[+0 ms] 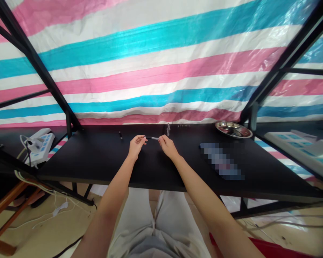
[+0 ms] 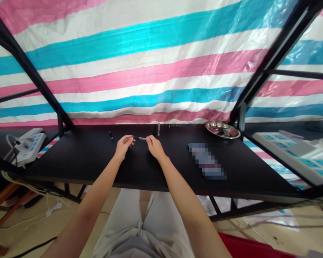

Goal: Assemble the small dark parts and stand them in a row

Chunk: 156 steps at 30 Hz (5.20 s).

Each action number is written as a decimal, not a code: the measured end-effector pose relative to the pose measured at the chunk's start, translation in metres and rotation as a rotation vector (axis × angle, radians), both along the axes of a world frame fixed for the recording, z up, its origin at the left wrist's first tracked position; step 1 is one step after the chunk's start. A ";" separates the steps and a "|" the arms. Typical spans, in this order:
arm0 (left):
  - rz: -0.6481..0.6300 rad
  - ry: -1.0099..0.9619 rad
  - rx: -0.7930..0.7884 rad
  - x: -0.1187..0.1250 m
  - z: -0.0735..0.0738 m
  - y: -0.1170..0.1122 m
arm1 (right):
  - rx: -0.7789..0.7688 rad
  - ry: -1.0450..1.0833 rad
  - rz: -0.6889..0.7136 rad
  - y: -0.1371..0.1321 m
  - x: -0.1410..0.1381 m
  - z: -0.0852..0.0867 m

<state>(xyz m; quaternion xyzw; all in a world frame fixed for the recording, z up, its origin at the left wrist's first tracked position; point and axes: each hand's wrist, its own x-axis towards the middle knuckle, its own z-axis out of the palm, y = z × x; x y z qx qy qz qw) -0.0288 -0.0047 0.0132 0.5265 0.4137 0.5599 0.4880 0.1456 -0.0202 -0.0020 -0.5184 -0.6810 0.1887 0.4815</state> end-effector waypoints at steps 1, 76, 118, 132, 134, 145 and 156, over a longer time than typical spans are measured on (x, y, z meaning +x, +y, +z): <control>-0.007 0.001 0.001 0.000 -0.001 0.001 | 0.002 -0.001 0.000 0.000 0.000 0.000; -0.069 0.366 0.133 0.028 -0.008 0.013 | -0.248 -0.215 -0.511 0.051 0.043 -0.026; 0.297 0.315 0.171 0.025 -0.016 0.035 | 0.187 0.086 -0.430 0.016 0.028 -0.001; 0.485 -0.223 -0.186 -0.031 -0.014 0.061 | 0.272 0.058 -0.320 0.010 0.015 -0.003; 0.477 -0.226 -0.181 -0.033 -0.014 0.063 | 0.277 0.056 -0.318 0.010 0.015 -0.003; 0.214 -0.263 -0.166 -0.027 0.000 0.042 | 0.332 0.066 -0.257 0.004 0.008 0.003; -0.225 -0.074 -0.146 -0.007 0.002 0.025 | 0.120 0.006 -0.032 -0.001 -0.003 0.003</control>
